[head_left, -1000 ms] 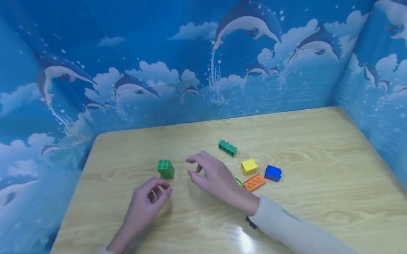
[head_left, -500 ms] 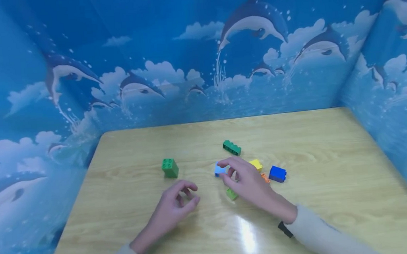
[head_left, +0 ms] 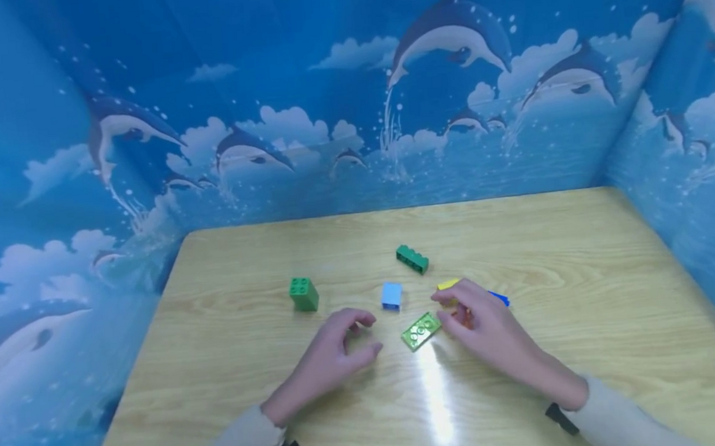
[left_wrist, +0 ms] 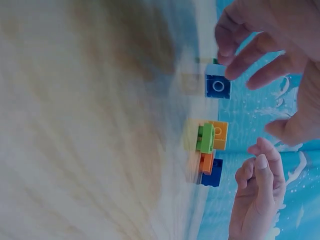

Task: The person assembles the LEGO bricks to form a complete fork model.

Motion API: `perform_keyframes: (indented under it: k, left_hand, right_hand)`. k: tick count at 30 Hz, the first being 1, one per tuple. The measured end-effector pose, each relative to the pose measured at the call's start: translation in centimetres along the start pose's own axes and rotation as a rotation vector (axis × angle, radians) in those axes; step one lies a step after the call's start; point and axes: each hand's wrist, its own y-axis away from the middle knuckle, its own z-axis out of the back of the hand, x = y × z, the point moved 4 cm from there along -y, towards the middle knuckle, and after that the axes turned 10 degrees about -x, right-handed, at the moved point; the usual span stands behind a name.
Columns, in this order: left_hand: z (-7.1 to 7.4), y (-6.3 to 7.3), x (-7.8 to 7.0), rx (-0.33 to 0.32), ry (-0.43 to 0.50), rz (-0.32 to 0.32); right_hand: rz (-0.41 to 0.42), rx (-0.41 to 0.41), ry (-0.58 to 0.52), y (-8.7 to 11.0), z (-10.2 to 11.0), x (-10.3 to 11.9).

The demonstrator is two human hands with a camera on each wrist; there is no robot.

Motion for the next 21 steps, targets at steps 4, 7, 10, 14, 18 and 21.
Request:
perform_keyframes:
  k: [4, 7, 10, 14, 18, 21]
  left_hand:
    - [-1.2, -0.8, -1.0, 0.089, -0.118, -0.024]
    - [-2.0, -1.4, -1.4, 0.113, -0.139, -0.026]
    - [-2.8, -1.7, -1.3, 0.096, -0.126, -0.019]
    - [-3.8, -1.9, -1.4, 0.064, -0.108, -0.01]
    - [-4.6, -2.1, -1.8, 0.06, -0.122, -0.004]
    - [-5.0, -2.3, -2.1, 0.065, -0.148, 0.016]
  right_hand:
    - [-0.011, 0.033, 0.048, 0.4, 1.3, -0.6]
    - [-0.022, 0.043, 0.079, 0.9, 2.0, -0.9]
    - [-0.032, 0.06, 0.087, 1.4, 2.3, -1.2]
    - [-0.067, 0.104, 0.098, 2.1, 2.3, -1.6]
    - [-0.113, 0.14, 0.12, 2.4, 2.4, -2.0]
    - [-0.136, 0.165, 0.124, 2.3, 2.3, -2.2]
